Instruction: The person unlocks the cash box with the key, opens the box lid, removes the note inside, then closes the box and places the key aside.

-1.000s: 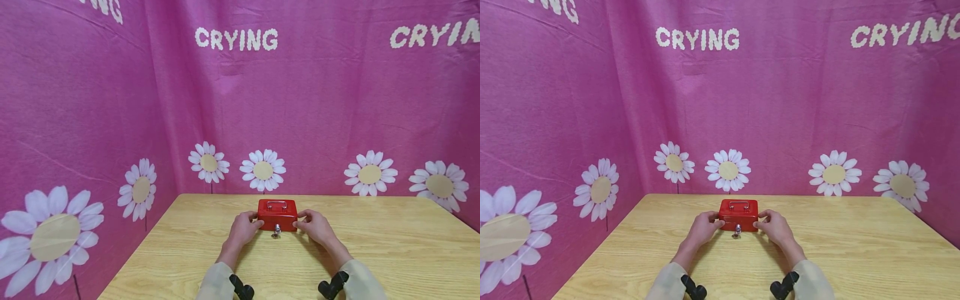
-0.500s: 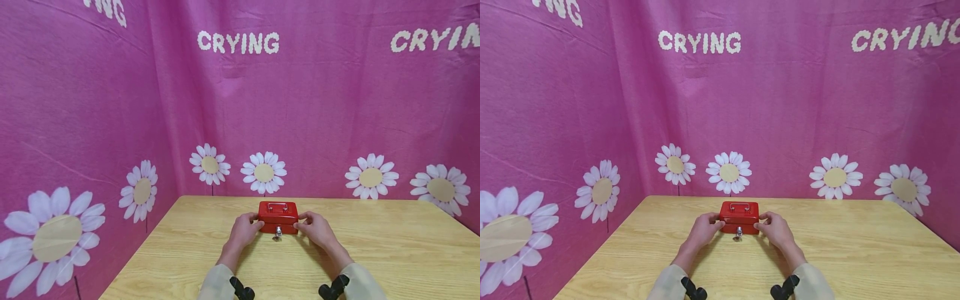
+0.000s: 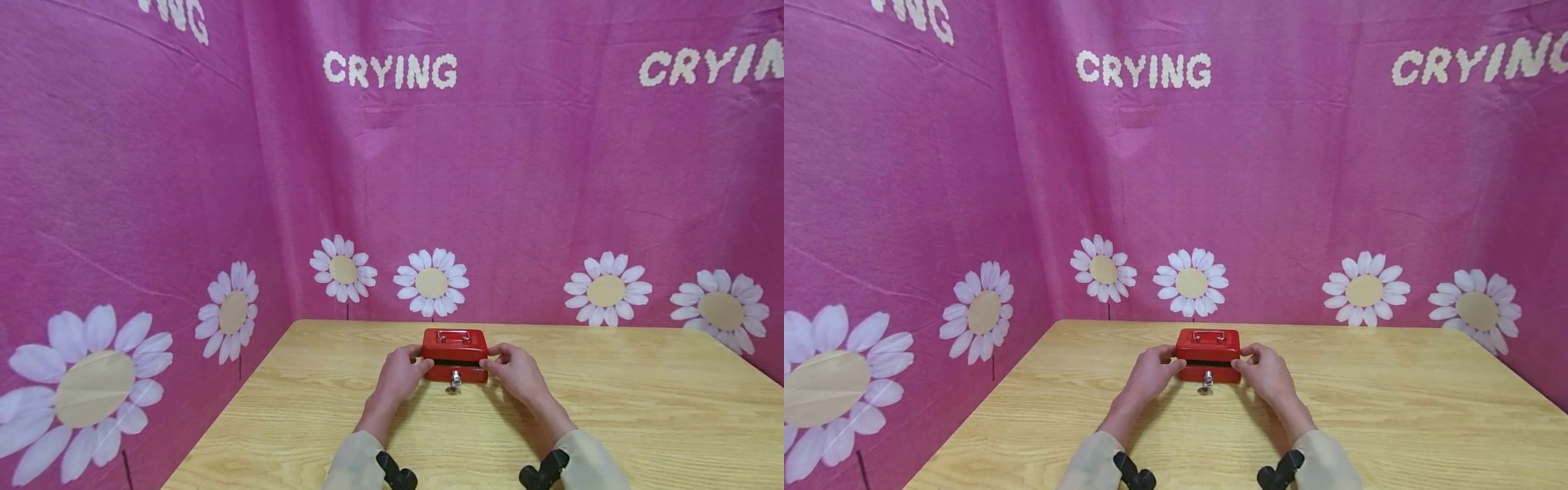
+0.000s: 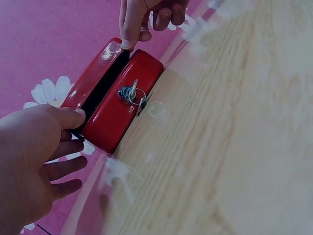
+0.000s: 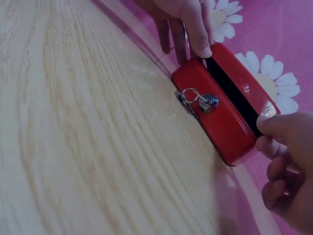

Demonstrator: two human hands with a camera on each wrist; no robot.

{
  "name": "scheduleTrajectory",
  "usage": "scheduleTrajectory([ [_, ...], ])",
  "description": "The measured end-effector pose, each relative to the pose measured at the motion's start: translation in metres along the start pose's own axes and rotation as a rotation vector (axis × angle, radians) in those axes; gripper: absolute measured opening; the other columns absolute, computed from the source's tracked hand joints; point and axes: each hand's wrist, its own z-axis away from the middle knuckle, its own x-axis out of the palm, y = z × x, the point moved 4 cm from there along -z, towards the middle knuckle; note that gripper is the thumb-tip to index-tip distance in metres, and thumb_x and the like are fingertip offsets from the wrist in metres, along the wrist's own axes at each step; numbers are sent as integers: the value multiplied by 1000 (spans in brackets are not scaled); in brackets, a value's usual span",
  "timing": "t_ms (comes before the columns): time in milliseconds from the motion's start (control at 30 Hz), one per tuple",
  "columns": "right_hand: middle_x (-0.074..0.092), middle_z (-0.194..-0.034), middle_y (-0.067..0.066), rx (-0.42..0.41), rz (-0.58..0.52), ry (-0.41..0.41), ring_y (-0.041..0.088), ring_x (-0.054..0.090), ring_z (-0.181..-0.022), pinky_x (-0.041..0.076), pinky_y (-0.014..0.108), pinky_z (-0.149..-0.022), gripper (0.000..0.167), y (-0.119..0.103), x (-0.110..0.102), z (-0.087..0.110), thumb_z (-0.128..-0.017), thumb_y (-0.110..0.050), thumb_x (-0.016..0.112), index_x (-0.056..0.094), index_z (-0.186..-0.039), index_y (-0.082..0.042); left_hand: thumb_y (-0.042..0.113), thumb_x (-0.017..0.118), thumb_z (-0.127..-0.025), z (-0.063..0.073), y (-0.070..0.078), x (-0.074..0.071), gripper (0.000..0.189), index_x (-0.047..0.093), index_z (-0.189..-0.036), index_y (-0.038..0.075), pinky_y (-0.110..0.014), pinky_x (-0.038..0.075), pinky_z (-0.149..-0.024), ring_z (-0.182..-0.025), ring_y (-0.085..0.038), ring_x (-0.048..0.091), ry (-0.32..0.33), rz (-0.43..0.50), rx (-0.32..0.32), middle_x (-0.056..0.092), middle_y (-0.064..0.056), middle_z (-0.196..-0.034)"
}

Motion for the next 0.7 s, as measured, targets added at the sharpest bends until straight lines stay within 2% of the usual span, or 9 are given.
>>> scheduleTrajectory([
  [233,63,-77,5,-1,-16,15,12,51,-64,40,26,-53,38,-1,0,-1,-92,-23,67,65,-120,2,25,68,-93,-1,0,0,48,60,-137,7,-50,48,-103,-123,-32,58,-12,19,-20,65,-10,-133],
  [500,62,-79,7,-2,-42,7,14,50,-65,41,24,-54,38,-7,-2,-2,-93,-21,67,64,-121,4,24,71,-92,-4,0,0,52,57,-140,10,-51,49,-102,-125,-33,56,-29,49,-38,61,-10,-137],
  [700,59,-82,8,38,-90,-3,16,48,-66,41,25,-52,41,-7,-1,-1,-93,-21,65,61,-126,4,24,73,-90,-4,0,1,57,54,-143,14,-54,47,-104,-129,-34,53,-47,69,-64,57,-10,-141],
])
